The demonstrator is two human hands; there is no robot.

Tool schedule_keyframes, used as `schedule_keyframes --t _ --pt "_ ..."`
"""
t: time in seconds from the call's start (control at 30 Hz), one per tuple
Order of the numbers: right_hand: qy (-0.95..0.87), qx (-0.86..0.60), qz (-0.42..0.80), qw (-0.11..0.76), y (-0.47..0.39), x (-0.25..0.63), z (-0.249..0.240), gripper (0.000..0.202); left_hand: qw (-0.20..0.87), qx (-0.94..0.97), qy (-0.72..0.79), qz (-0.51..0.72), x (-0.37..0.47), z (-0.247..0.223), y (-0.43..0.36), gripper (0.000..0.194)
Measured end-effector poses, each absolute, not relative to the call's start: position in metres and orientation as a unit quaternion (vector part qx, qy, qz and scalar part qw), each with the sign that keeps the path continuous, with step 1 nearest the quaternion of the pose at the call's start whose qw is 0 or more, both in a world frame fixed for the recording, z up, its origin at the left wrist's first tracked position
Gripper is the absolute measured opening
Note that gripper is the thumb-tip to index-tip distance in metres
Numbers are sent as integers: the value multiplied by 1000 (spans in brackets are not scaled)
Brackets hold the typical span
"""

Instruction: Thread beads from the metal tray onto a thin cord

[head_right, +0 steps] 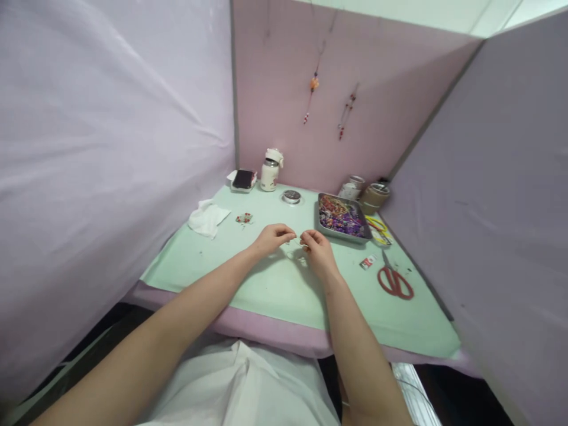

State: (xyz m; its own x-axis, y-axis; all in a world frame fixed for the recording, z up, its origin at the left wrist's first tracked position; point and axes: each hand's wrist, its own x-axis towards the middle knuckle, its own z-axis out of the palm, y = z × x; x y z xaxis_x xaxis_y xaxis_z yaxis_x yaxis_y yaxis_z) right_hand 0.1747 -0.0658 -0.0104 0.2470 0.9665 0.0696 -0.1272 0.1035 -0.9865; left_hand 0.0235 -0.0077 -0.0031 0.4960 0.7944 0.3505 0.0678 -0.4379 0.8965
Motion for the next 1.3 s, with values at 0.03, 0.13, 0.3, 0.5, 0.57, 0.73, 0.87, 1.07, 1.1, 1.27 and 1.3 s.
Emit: schedule_keyframes --t 0.03,0.13,0.3,0.5,0.57,0.73,0.87,1.07,1.1,1.27,1.3 --pt "-426 -501 442 610 -66 175 -10 30 454 736 292 409 24 -2 -8 18" --pt "-482 -519 408 576 -68 174 -7 29 482 711 302 414 24 0 -10 15" --pt "-522 -533 360 561 -72 174 -3 24 520 684 310 407 23 3 -10 16" --pt "-516 -532 328 586 -66 176 -6 23 524 723 253 372 19 5 -10 20" --pt "-504 -548 324 584 -64 178 -7 23 522 737 220 368 17 8 -12 21" --pt "-455 -601 322 573 -59 184 -15 21 561 734 186 335 14 12 -13 26" --pt "-448 -634 248 579 -55 190 -20 20 578 701 216 359 16 11 -11 30" --pt "-535 -610 17 585 -59 182 -12 13 563 661 320 378 18 11 -11 32" --pt "-559 -587 -20 585 -62 179 -10 11 570 652 330 376 18 11 -10 31" --pt "-700 -485 -115 511 -71 163 -10 15 641 589 332 364 18 5 -8 25" --pt "-724 -474 -121 487 -72 161 -11 19 655 576 328 363 18 4 -8 24"
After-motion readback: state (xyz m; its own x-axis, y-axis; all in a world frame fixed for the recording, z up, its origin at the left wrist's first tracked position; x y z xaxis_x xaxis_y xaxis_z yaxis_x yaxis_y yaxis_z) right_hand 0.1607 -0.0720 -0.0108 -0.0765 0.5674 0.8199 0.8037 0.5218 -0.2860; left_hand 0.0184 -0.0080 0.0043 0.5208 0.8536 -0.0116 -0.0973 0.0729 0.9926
